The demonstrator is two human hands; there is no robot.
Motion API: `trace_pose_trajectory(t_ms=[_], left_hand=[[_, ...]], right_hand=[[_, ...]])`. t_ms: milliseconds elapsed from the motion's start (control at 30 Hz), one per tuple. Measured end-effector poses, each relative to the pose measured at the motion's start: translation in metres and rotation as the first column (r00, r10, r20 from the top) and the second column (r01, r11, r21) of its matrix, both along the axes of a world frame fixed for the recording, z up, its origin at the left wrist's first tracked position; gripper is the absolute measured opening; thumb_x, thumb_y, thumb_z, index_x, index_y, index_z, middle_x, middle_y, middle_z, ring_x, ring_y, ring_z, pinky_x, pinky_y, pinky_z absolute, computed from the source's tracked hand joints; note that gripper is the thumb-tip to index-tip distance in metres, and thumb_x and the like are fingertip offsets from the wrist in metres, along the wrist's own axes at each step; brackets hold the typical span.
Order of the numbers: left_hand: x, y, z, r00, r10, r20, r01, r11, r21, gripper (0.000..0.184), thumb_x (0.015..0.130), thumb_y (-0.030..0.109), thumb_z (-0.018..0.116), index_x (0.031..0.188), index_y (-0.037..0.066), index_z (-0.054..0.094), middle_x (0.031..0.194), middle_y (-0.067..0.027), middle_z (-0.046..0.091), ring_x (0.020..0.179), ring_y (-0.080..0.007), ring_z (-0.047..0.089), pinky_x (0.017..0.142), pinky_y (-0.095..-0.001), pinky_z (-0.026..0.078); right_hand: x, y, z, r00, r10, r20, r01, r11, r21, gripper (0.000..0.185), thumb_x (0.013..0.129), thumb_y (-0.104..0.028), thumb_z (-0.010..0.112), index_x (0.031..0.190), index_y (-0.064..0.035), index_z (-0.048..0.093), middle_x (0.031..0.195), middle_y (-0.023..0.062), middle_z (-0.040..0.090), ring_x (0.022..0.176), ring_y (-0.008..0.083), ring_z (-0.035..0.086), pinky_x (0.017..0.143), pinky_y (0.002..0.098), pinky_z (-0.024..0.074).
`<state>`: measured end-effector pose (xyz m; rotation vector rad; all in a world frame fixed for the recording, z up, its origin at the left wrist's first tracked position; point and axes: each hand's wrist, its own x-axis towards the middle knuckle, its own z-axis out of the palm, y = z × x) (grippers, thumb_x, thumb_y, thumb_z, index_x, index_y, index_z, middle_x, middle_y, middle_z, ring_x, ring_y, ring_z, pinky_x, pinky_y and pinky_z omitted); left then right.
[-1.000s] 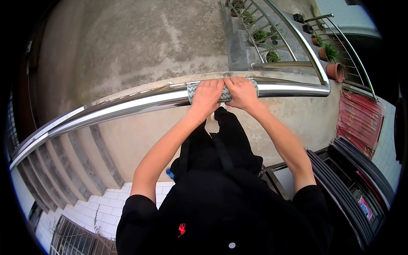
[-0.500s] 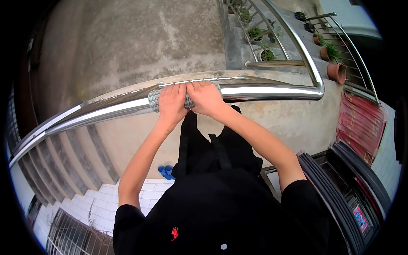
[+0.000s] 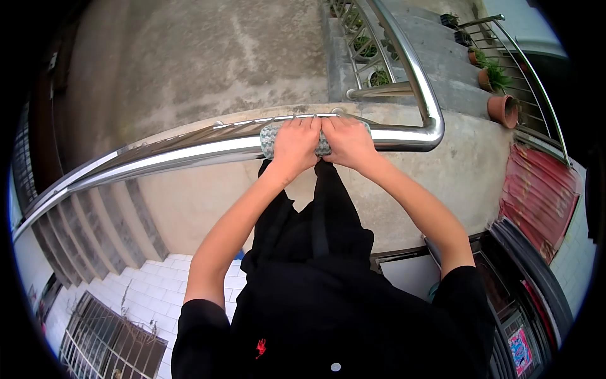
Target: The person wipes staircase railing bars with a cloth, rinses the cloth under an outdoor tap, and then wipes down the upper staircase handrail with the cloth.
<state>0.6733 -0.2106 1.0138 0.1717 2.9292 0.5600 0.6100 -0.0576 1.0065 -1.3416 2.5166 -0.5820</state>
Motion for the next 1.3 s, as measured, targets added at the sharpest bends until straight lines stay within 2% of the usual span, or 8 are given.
trace_pose_trajectory(t_ms=[433,700,767,833,900,967,1100,1300], left_hand=[[0.005,-0.009,-0.007,0.998,-0.049,-0.029,0.052,0.993,0.104,0.052,0.053,0.017,0.080,0.095,0.003,0.052,0.088,-0.0116,0.060,0.086,-0.0312,0.059,0.077,-0.0392,0.048],[0.062,-0.130,-0.005,0.998,-0.012,-0.063,0.015,0.998,0.060,0.062,0.052,0.018,0.083,0.104,0.004,0.051,0.098,-0.0110,0.059,0.095,-0.0286,0.058,0.085,-0.0394,0.046],[0.081,-0.167,-0.004,0.993,0.008,-0.121,-0.005,1.000,0.025,0.064,0.051,0.018,0.083,0.106,0.005,0.052,0.098,-0.0096,0.059,0.095,-0.0276,0.058,0.085,-0.0393,0.046],[0.088,-0.185,-0.004,0.992,0.028,-0.121,-0.024,0.999,0.029,0.063,0.051,0.019,0.082,0.105,0.006,0.053,0.097,-0.0090,0.059,0.095,-0.0282,0.058,0.084,-0.0392,0.046],[0.088,-0.186,-0.001,0.992,0.033,-0.118,-0.029,0.999,0.040,0.062,0.050,0.019,0.082,0.104,0.007,0.054,0.097,-0.0084,0.060,0.095,-0.0288,0.058,0.083,-0.0392,0.046],[0.083,-0.180,0.002,0.997,0.076,0.013,-0.076,0.997,-0.009,0.064,0.048,0.018,0.081,0.104,0.007,0.055,0.097,-0.0082,0.061,0.094,-0.0284,0.058,0.082,-0.0390,0.046],[0.082,-0.171,0.003,0.994,0.099,-0.056,-0.098,0.995,0.018,0.063,0.047,0.017,0.081,0.103,0.007,0.055,0.096,-0.0077,0.061,0.094,-0.0279,0.058,0.081,-0.0390,0.046],[0.056,-0.117,0.005,0.996,0.089,-0.027,-0.090,0.996,-0.016,0.061,0.048,0.020,0.084,0.099,0.007,0.054,0.092,-0.0070,0.060,0.092,-0.0264,0.059,0.082,-0.0379,0.045]], right_hand=[[0.005,-0.009,0.001,0.999,-0.052,-0.003,0.052,0.997,0.053,0.048,0.052,-0.021,0.079,0.089,-0.0044,0.053,0.083,0.0098,0.059,0.084,0.0287,0.062,0.075,0.0392,0.0488],[0.051,-0.126,0.008,1.000,-0.022,-0.014,0.022,0.999,0.038,0.050,0.053,-0.017,0.078,0.096,-0.0042,0.054,0.087,0.0108,0.061,0.086,0.0291,0.062,0.075,0.0401,0.0490],[0.060,-0.163,0.009,0.992,0.053,0.111,-0.060,0.996,0.065,0.052,0.055,-0.017,0.078,0.099,-0.0043,0.055,0.091,0.0115,0.063,0.088,0.0284,0.063,0.074,0.0408,0.0497],[0.060,-0.184,0.010,0.986,0.096,0.135,-0.111,0.988,0.109,0.054,0.055,-0.020,0.079,0.099,-0.0043,0.053,0.090,0.0111,0.062,0.087,0.0286,0.063,0.073,0.0403,0.0505],[0.063,-0.185,0.006,0.979,0.122,0.164,-0.148,0.976,0.158,0.056,0.056,-0.024,0.080,0.100,-0.0042,0.052,0.089,0.0108,0.061,0.086,0.0288,0.063,0.072,0.0399,0.0513],[0.063,-0.181,0.000,0.990,0.125,0.066,-0.128,0.991,0.035,0.055,0.056,-0.025,0.080,0.099,-0.0043,0.052,0.089,0.0111,0.061,0.086,0.0285,0.064,0.071,0.0398,0.0516],[0.063,-0.177,0.000,0.988,0.104,0.117,-0.114,0.990,0.082,0.051,0.058,-0.019,0.077,0.100,-0.0025,0.054,0.093,0.0111,0.064,0.088,0.0270,0.065,0.074,0.0388,0.0523],[0.040,-0.122,-0.004,0.986,0.108,0.130,-0.115,0.992,0.049,0.052,0.056,-0.026,0.080,0.093,-0.0039,0.051,0.089,0.0103,0.061,0.086,0.0287,0.063,0.070,0.0399,0.0515]])
